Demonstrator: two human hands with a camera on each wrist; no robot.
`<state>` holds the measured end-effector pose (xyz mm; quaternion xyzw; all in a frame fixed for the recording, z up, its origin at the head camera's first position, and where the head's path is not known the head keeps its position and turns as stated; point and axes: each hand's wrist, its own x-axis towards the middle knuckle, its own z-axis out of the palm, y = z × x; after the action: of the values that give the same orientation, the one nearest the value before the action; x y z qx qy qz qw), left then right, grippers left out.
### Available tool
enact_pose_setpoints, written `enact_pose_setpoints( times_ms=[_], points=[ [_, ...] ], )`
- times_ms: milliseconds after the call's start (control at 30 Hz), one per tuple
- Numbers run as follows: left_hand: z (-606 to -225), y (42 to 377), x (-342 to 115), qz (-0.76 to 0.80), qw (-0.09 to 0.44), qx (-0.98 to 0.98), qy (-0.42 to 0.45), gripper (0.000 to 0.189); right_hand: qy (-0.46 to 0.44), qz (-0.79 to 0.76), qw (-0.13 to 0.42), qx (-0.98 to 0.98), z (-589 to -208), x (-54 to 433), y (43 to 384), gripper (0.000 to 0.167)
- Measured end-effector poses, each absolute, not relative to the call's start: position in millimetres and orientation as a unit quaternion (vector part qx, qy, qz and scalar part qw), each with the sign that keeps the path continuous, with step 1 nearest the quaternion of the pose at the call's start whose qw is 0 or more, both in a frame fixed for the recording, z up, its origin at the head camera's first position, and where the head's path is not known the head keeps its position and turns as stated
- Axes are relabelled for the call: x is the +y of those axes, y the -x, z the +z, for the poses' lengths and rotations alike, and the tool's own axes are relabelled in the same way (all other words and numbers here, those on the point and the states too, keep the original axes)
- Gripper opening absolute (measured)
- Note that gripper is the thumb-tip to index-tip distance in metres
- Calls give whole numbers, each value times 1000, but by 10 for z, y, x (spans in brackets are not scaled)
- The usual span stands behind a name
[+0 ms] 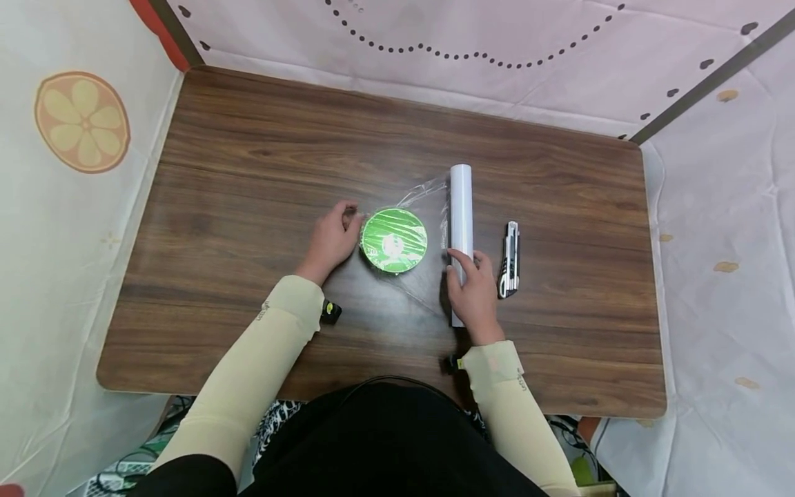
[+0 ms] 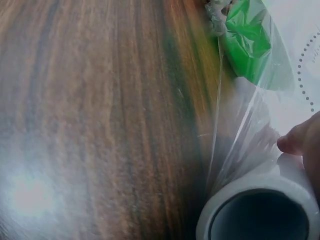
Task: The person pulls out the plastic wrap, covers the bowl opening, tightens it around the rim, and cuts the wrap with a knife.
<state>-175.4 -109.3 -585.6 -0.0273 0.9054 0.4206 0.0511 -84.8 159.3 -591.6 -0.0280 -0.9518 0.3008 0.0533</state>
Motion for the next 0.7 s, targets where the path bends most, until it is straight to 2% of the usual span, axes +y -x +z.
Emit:
enact_pose_setpoints(
  times_ms=[100,200,300,400,500,567,700],
  points=[
    [-5742,1759,-1052,413,-30,910,20,31,25,298,60,-952,-5910,1591,850,30],
    [-5590,1761,-928,424,-78,900,-55,30,25,298,65,-952,-5904,1591,853,29],
    [-5509,1757,-773,404,-42,896,-181,36,26,301,67,-951,-5902,1591,852,29],
    [-5526,1735,-664,340,19,905,-253,58,24,303,64,-950,-5903,1585,846,29],
    [-5601,1697,-634,289,50,923,-249,85,17,304,62,-951,-5906,1576,846,29],
    [-5656,1673,-638,284,59,928,-233,95,12,302,64,-951,-5906,1572,847,29],
    [-5766,1630,-667,339,67,921,-182,93,14,306,69,-950,-5908,1572,846,28]
  ],
)
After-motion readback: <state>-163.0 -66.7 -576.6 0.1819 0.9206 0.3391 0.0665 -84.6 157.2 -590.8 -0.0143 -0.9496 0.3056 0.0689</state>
